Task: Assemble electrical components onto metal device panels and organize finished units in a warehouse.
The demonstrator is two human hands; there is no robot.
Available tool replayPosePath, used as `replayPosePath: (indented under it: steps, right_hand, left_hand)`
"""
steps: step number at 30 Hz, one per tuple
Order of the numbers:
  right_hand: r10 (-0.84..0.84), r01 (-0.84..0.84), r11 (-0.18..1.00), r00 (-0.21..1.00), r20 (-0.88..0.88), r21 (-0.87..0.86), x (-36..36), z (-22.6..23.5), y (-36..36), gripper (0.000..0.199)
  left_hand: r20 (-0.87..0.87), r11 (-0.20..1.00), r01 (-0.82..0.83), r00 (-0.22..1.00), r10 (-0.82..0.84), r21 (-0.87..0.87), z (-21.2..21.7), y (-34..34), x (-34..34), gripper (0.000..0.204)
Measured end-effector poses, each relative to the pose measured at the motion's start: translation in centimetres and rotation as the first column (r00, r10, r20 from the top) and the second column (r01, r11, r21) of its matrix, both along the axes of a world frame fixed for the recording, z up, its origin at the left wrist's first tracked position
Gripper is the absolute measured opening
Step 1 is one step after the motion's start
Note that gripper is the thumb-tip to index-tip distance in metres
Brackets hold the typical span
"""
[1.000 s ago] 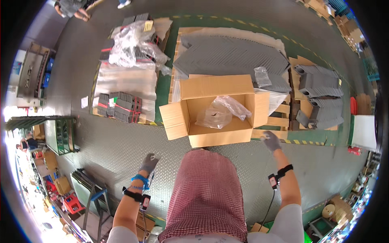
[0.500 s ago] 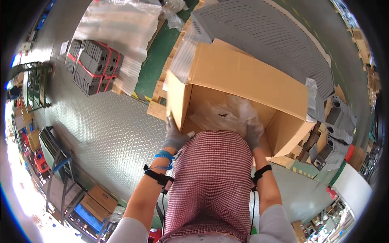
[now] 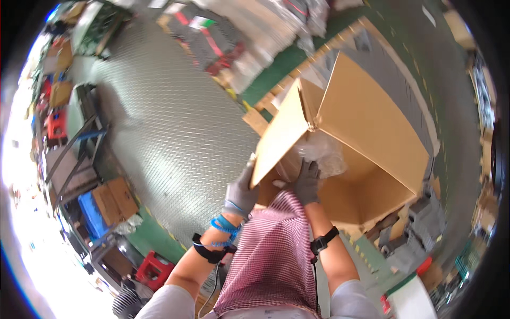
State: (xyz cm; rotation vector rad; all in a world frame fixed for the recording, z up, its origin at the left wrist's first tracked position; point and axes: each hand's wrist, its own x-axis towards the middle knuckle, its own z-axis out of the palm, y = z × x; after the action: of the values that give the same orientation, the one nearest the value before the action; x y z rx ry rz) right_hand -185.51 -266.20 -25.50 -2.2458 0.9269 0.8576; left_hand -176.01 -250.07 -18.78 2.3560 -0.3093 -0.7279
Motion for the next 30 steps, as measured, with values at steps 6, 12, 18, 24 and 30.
replayPosePath:
  steps: [6, 12, 18, 24, 30]
  right_hand:
    - [0.568, -0.494, 0.716, 0.823, 0.001, -0.493, 6.7, 13.9, 10.6, 0.055]
    - [0.931, -0.798, 0.316, 0.157, 0.330, -0.513, 4.7, 19.1, 26.4, 0.033]
    - [0.640, -0.950, 0.069, -0.191, 0.744, -0.304, -3.1, 28.0, 45.9, 0.026]
    - [0.349, -0.845, -0.437, -0.474, 0.808, -0.307, -15.9, 33.4, 68.8, 0.021]
    - [0.014, -0.451, -0.846, -0.552, 0.834, -0.284, -32.8, 34.1, 83.0, 0.020]
  left_hand:
    - [-0.045, 0.846, -0.473, 0.877, 0.478, -0.246, 16.8, 11.3, -7.7, 0.045]
    - [0.038, 0.455, -0.865, 0.458, 0.888, -0.212, 25.2, 27.8, -20.3, 0.045]
    - [0.024, -0.195, -0.955, -0.206, 0.978, -0.224, 28.9, 40.9, -41.2, 0.033]
    - [-0.066, -0.662, -0.719, -0.666, 0.743, -0.212, 28.3, 49.1, -58.6, 0.035]
    - [-0.058, -0.783, -0.606, -0.795, 0.604, 0.144, 25.3, 51.1, -73.9, 0.039]
